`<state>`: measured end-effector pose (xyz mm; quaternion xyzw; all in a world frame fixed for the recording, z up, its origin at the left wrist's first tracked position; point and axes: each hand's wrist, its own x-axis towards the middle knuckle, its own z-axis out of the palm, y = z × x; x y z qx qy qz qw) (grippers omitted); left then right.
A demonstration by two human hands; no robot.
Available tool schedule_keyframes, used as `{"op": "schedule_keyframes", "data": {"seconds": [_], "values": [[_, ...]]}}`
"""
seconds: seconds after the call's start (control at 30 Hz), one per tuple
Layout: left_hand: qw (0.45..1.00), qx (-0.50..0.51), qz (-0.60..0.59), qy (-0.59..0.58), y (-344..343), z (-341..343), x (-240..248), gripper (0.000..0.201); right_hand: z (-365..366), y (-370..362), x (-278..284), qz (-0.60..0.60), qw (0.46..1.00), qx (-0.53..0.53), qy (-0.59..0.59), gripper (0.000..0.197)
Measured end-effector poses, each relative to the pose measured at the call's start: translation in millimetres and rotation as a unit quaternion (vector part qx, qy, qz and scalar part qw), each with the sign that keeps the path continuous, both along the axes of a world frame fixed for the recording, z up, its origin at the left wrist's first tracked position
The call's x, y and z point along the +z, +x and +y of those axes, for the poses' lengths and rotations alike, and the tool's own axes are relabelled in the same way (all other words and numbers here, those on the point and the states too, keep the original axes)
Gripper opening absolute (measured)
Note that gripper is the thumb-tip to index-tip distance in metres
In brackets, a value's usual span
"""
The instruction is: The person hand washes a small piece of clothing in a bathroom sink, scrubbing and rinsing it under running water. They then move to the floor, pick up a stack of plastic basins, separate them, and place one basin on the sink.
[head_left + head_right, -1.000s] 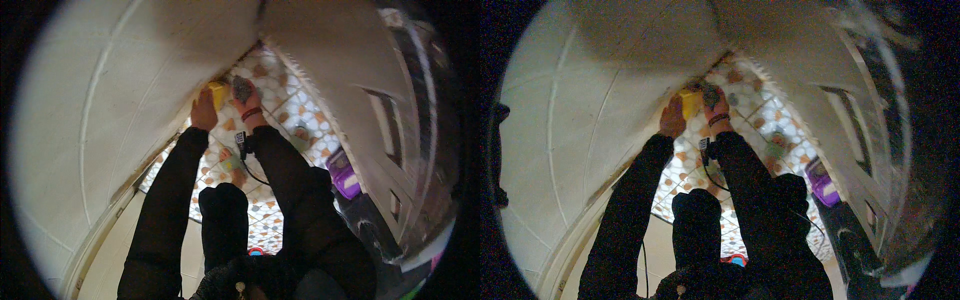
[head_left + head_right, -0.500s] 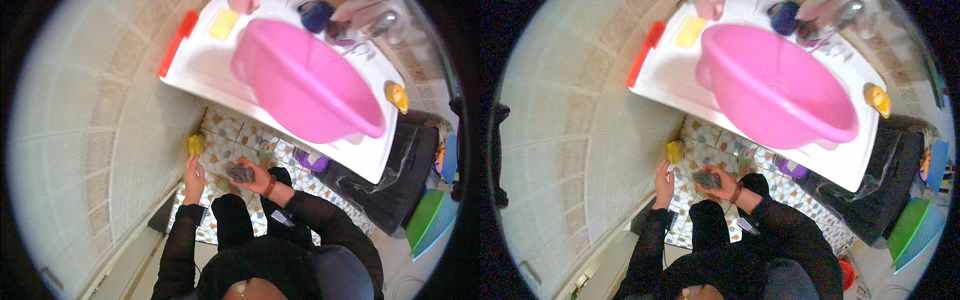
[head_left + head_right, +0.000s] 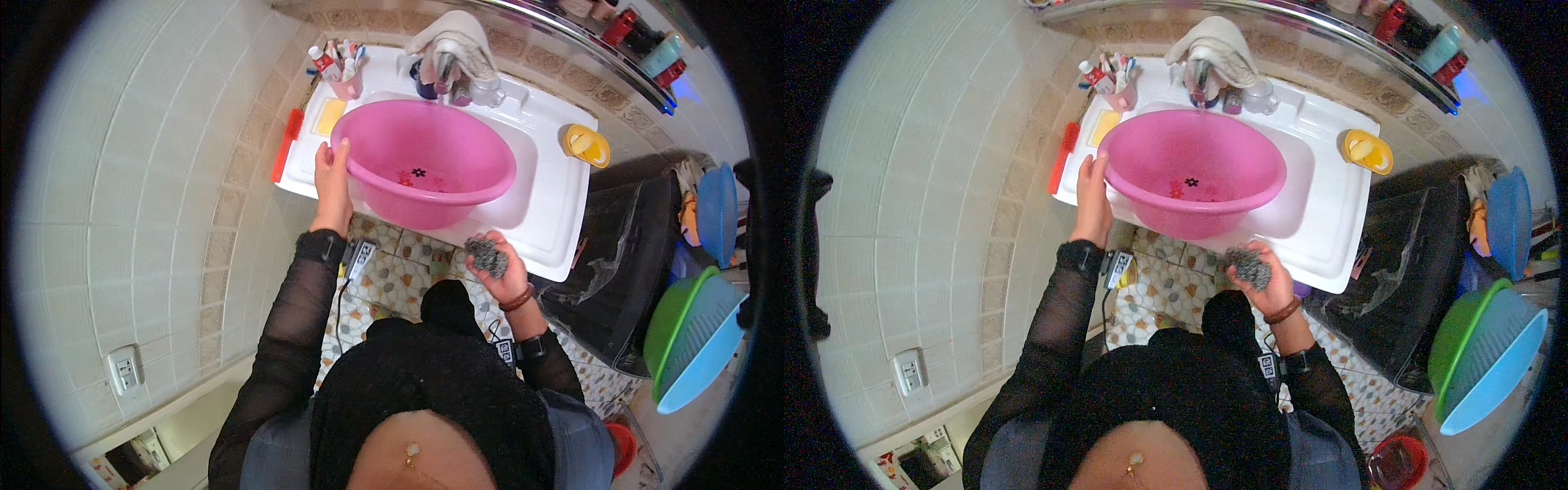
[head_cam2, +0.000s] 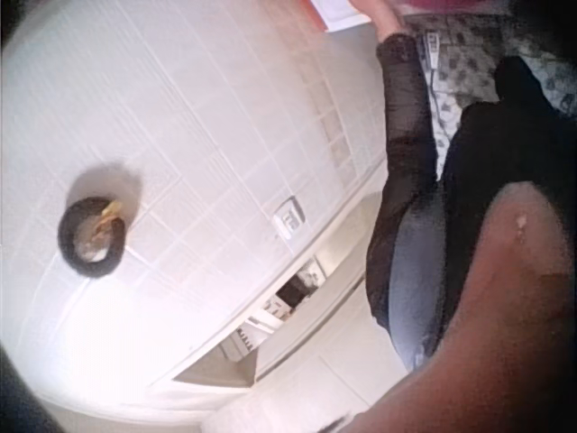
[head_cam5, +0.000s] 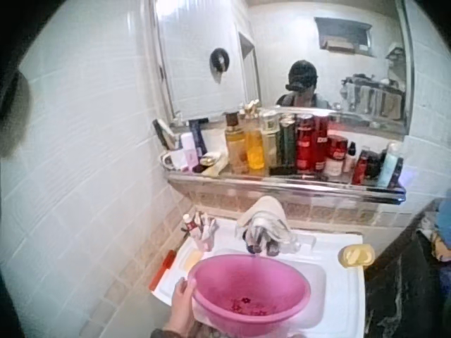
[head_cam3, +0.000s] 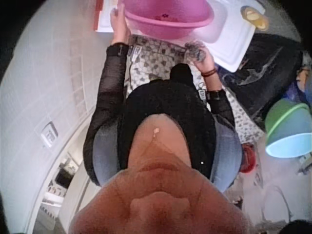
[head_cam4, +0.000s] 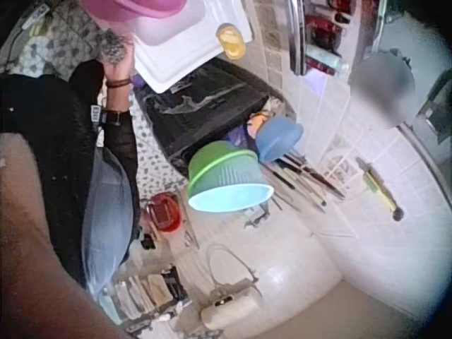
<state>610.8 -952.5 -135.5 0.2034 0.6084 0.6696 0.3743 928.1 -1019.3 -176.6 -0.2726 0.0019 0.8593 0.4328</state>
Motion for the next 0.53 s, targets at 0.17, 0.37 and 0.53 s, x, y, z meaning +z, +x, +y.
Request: {"op": "schedule_keyframes", "data": {"seconds": [0.17,0.37,0.53], "values": [[0.996,-0.037,-0.028,-0.074,8.7,28.6,1.7,0.053,34.2,47.4,26.0,-0.021,0.994,-0.091,0.061,0.019],[0.997,-0.033,-0.062,-0.033,12.0,14.4,8.9,0.044,68.0,66.8,46.8,-0.008,0.991,-0.100,0.083,0.023],[0.998,-0.049,-0.033,0.018,-11.7,-22.8,24.9,0.052,88.6,54.3,47.7,-0.031,0.991,-0.094,0.092,0.023]]}}
